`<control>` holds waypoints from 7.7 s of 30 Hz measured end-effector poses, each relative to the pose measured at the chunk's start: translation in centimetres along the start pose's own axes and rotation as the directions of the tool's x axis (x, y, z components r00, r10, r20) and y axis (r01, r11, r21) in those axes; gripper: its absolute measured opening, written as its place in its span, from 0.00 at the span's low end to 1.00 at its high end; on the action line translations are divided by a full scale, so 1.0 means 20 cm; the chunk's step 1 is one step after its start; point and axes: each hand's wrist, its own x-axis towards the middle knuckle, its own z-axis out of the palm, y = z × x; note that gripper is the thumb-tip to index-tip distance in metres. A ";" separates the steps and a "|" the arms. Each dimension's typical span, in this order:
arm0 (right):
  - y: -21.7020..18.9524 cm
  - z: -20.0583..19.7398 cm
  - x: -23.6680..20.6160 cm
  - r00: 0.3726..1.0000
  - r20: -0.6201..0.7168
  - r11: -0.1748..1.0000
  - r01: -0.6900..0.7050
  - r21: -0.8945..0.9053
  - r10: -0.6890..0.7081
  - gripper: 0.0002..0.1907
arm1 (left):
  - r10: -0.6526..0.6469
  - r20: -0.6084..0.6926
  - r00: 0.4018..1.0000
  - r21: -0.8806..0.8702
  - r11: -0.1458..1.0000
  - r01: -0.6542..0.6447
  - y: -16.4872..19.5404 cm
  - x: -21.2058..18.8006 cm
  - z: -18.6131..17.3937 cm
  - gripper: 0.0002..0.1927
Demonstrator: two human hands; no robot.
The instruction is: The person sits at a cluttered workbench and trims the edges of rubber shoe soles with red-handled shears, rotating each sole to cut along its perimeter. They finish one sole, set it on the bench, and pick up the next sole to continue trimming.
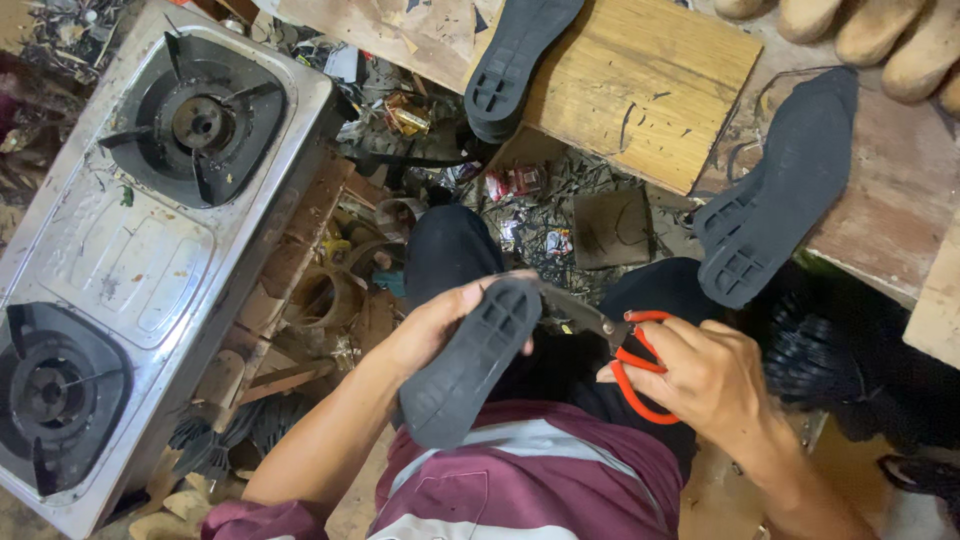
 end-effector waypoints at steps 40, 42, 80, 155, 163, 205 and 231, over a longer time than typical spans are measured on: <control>0.16 0.32 -0.22 0.681 0.365 0.114 -0.550 0.828 0.634 0.23 | 0.099 -0.176 0.979 0.427 0.904 -0.015 0.15 -0.15 -0.27 0.25; 0.15 0.36 -0.22 0.714 0.217 0.046 -0.331 0.943 0.666 0.22 | 0.245 -0.196 0.949 0.296 0.938 -0.181 0.17 -0.14 -0.18 0.30; -0.03 0.58 -0.44 0.578 0.264 0.109 -0.531 0.841 0.772 0.20 | 0.135 0.235 0.963 0.972 -0.050 -0.230 -0.22 0.28 -0.07 0.08; 0.20 0.40 -0.31 0.389 -0.123 0.066 0.157 0.985 0.913 0.12 | -0.078 -0.001 0.997 0.940 0.341 0.028 -0.35 0.46 -0.08 0.27; -0.07 0.42 -0.44 0.745 0.259 -0.422 0.032 0.906 0.614 0.21 | 0.317 0.184 0.930 -0.081 0.948 -0.307 -0.27 0.55 -0.01 0.52; -0.18 0.26 -0.04 0.962 -0.060 0.896 -0.225 0.383 0.268 0.21 | 0.309 -0.192 0.931 0.046 0.951 -0.306 -0.30 0.16 -0.17 0.23; -0.19 0.24 -0.02 0.869 0.114 0.717 -0.465 0.519 0.481 0.21 | 0.404 -0.284 0.870 0.001 0.907 -0.421 -0.30 0.18 -0.21 0.13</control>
